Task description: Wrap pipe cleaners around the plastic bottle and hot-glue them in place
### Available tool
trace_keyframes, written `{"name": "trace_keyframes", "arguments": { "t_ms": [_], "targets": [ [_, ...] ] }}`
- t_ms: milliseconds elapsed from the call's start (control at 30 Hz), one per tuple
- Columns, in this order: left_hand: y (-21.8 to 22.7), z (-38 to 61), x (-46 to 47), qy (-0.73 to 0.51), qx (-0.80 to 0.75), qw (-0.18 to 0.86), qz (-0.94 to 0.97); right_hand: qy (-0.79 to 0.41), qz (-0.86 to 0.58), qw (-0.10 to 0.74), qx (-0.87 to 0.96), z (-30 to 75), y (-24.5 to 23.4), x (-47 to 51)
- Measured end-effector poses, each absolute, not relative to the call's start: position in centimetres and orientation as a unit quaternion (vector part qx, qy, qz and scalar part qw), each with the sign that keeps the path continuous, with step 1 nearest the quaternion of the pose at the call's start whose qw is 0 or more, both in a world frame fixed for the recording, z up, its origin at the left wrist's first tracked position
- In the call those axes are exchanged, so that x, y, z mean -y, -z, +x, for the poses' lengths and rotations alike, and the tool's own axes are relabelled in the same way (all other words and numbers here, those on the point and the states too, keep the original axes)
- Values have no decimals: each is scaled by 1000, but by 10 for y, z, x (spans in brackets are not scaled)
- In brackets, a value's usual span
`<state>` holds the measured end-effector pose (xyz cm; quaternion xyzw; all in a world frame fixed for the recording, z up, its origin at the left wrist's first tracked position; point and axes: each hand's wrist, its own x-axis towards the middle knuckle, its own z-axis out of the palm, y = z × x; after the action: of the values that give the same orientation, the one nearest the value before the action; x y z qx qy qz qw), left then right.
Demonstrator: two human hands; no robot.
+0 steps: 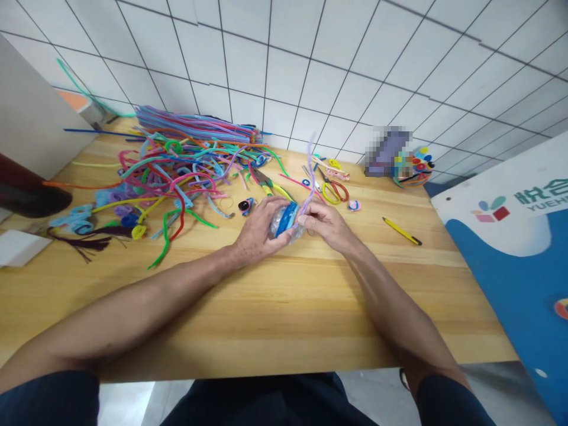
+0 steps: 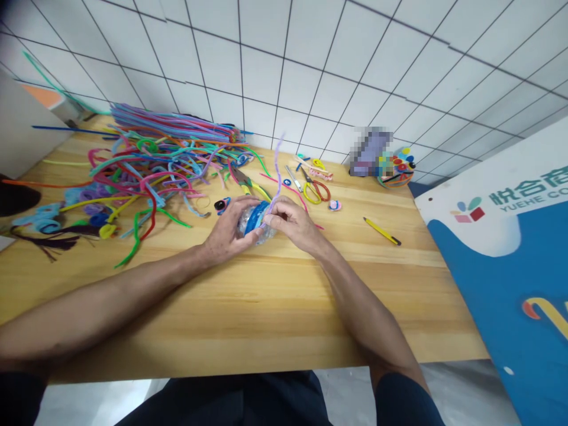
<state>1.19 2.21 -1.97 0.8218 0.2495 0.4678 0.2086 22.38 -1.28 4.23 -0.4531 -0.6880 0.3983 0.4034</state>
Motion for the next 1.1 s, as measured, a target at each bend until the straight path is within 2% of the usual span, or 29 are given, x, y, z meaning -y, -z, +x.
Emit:
{"name": "trace_keyframes", "arguments": {
  "t_ms": [300,1100],
  "targets": [
    [19,12,-22,-464,-238,205,828,-453,-464,436,624,219,-41,14],
    [11,12,-25,-459,-236,241,822,-389,-501,464,618,212,-29,12]
  ]
}}
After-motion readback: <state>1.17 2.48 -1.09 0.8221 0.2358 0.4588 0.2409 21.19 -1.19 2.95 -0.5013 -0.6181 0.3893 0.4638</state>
